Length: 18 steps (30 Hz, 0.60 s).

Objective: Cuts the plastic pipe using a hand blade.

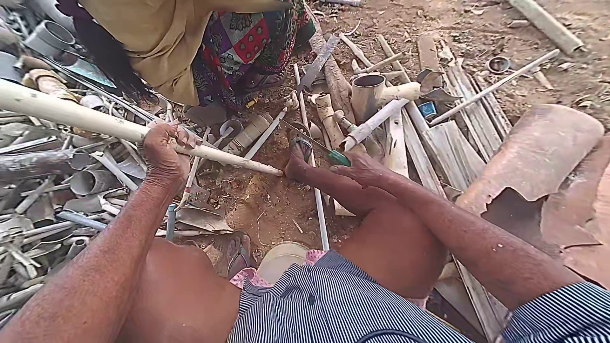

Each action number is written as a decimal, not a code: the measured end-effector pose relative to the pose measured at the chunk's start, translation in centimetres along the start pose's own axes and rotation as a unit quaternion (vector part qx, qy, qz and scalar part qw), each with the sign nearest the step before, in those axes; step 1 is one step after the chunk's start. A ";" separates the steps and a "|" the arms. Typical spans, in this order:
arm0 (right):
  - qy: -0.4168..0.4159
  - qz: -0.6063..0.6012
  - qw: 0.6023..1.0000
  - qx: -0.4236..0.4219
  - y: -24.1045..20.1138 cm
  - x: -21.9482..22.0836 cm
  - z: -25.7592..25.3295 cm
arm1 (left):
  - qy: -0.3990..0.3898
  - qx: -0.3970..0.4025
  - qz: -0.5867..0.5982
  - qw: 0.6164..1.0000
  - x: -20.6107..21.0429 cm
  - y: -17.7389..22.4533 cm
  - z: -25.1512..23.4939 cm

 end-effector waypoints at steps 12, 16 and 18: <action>-0.252 -0.071 0.937 0.232 -3.7 -6.3 3.1 | -0.037 0.025 0.008 0.999 2.6 0.8 2.7; -0.251 -0.074 0.934 0.244 -3.4 -5.7 3.0 | -0.047 0.046 0.010 0.998 2.8 0.5 3.2; -0.239 -0.098 0.933 0.250 -3.3 -5.7 2.8 | -0.065 0.061 0.012 0.996 2.5 0.2 3.4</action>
Point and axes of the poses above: each hand's wrist, its own z-axis away from the middle knuckle, its own x-axis out of the palm, y = z × x, the point moved 2 cm from there along -z, towards the middle knuckle, and after that the axes turned 15 degrees about -y, right-handed, at the moved point
